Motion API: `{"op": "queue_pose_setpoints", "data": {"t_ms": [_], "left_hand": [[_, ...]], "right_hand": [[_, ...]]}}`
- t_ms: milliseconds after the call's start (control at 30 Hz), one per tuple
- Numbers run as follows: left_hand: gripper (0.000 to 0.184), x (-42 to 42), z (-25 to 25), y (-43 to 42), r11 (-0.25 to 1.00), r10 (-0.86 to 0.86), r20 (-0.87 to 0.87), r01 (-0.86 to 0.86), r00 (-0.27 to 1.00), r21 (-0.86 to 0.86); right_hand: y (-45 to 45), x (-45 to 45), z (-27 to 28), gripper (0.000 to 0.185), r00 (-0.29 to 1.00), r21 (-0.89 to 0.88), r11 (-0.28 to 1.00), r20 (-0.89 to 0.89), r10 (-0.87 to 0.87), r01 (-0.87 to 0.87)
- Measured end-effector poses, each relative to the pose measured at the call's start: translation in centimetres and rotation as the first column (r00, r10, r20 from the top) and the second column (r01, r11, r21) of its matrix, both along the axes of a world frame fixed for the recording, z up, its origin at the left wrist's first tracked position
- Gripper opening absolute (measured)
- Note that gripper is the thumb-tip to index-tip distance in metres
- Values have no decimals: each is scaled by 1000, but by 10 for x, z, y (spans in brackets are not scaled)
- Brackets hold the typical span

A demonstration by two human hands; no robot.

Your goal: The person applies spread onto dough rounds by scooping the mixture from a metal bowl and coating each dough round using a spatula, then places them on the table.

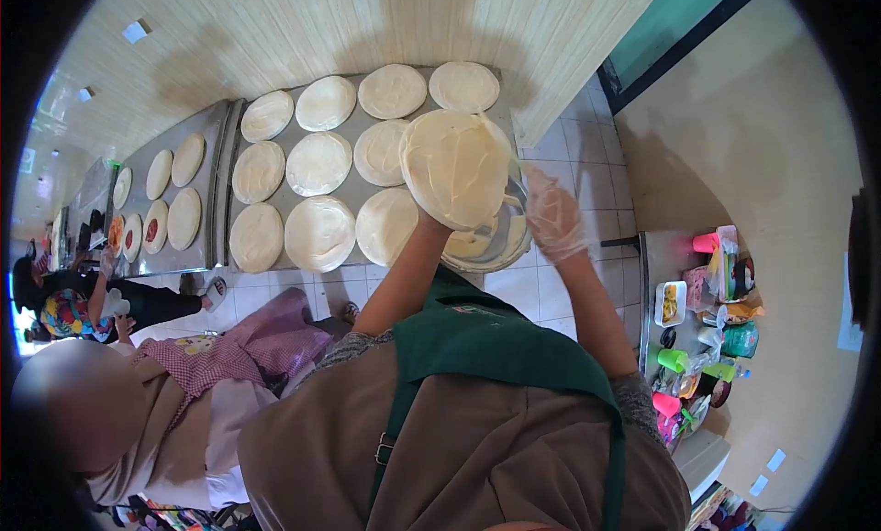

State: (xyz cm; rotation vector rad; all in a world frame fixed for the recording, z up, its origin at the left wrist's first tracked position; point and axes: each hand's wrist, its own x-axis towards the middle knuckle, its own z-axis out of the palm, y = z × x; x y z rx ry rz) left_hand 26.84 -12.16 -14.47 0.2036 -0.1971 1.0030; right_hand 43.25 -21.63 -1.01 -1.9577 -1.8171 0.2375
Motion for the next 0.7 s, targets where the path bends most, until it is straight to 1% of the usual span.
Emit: {"op": "queue_pose_setpoints", "data": {"t_ms": [33,67,100,133,200,233,267,300,367,400,467,500,533,567,633,700], "left_hand": [[66,3,-1,1,998,-42,76,46,996,-51],[67,6,-6,3,991,-78,155,94,985,-100],[67,8,-10,2,978,174,-237,-140,956,155],[66,9,-18,4,851,480,-504,-240,718,467],[65,2,-16,7,840,495,-526,-228,692,492],[65,-2,-5,8,968,202,-301,-143,932,206],[65,-6,0,7,997,-58,49,61,997,-49],[65,-7,2,3,992,-81,39,85,996,-96],[65,-8,4,7,976,-127,25,129,992,-173],[65,-7,1,12,980,-127,73,136,989,-146],[66,-7,-5,16,984,-128,162,146,978,-103],[66,-11,-10,17,984,-136,130,149,982,-98],[66,-16,-2,17,984,-144,100,153,985,-92],[66,-19,1,15,983,-153,71,159,986,-91],[65,-20,7,19,977,-181,109,191,977,-90],[65,-22,16,23,982,-158,56,163,986,-99]], "right_hand": [[1,-9,-14,43,998,-27,1000,57,-6,7],[2,-21,-17,43,993,-54,998,115,-7,14],[-1,-35,-16,46,989,45,998,143,47,-54],[-4,-37,-5,47,991,28,992,62,121,-123],[-7,-40,16,49,959,12,965,-108,262,-262],[-2,-34,16,50,977,38,981,-93,193,-191],[5,-25,17,50,989,58,991,-80,124,-120],[7,-22,17,50,996,74,996,-69,54,-49],[8,-25,-1,48,996,16,997,44,76,-77],[12,-27,-7,47,991,-7,996,102,90,-90],[6,-38,7,45,979,81,976,-20,203,-201],[6,-37,15,45,961,140,956,-62,270,-259],[7,-35,22,45,937,201,928,-98,337,-313],[8,-33,29,44,949,114,952,-108,296,-284],[18,-27,39,43,971,-52,974,-106,213,-219],[11,-26,34,43,939,78,939,-49,340,-335]]}}
